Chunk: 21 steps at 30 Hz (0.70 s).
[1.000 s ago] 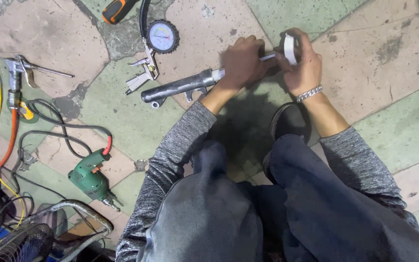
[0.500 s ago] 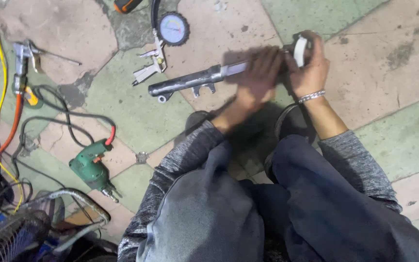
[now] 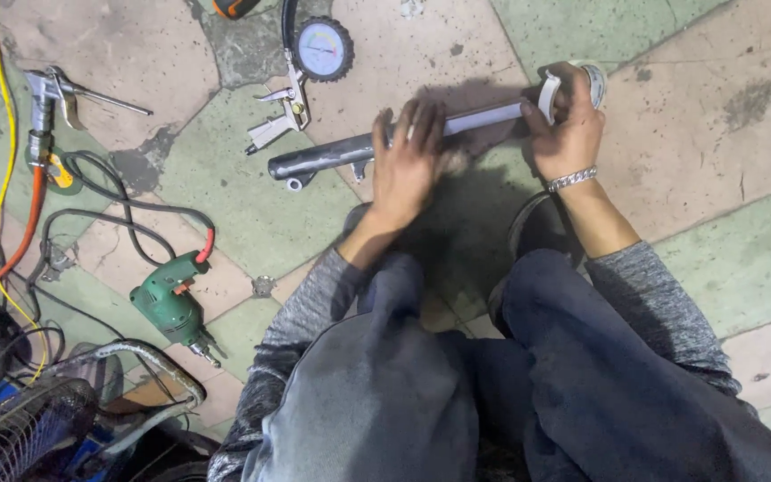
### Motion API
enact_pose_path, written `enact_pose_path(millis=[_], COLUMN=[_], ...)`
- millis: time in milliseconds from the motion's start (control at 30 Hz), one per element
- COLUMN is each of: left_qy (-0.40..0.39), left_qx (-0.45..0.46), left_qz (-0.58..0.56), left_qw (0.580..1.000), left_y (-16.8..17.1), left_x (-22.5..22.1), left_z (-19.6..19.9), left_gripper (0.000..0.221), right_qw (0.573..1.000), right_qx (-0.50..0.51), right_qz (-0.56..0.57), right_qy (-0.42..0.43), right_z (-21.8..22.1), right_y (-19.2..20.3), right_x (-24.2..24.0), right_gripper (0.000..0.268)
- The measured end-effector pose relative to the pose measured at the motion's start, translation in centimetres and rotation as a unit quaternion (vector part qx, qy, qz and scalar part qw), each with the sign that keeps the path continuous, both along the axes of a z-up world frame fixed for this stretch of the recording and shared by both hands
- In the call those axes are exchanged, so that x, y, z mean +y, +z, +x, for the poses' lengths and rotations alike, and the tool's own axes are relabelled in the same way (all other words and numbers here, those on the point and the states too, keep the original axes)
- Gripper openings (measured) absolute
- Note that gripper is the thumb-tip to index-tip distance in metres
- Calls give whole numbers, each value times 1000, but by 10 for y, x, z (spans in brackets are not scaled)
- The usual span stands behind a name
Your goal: The person is wrapping white tape around a motorcycle fork tube, likely for protection or marking during a repair process.
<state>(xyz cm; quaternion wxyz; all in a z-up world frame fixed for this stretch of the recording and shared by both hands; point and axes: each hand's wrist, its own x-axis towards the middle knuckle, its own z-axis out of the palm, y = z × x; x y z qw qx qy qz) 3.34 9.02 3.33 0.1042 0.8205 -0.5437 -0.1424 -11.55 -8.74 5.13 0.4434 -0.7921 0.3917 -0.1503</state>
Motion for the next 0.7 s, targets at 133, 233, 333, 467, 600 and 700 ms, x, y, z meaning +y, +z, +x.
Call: enact_pose_path(millis=[133, 233, 333, 467, 600, 700], left_qy=[74, 42, -15, 18, 35, 28], left_qx=[176, 288, 338, 338, 220, 204], left_qz=[-85, -90, -51, 22, -37, -75], left_qw=[978, 952, 939, 941, 974, 976], left_y=[1, 8, 6, -6, -21, -28], left_x=[-11, -12, -13, -36, -54, -52], left_z=[28, 49, 68, 62, 42, 42], left_gripper=[23, 27, 35, 23, 35, 34], right_qw=[1000, 1000, 1000, 1000, 1000, 999], right_qx=[6, -4, 5, -1, -2, -13], right_qz=[-21, -15, -19, -1, -27, -37], right_qy=[9, 6, 2, 7, 14, 19], right_z=[-1, -1, -2, -3, -1, -2], right_y=[-2, -3, -3, -4, -7, -9], right_x=[-1, 0, 0, 0, -2, -1], right_gripper=[58, 59, 58, 58, 60, 62])
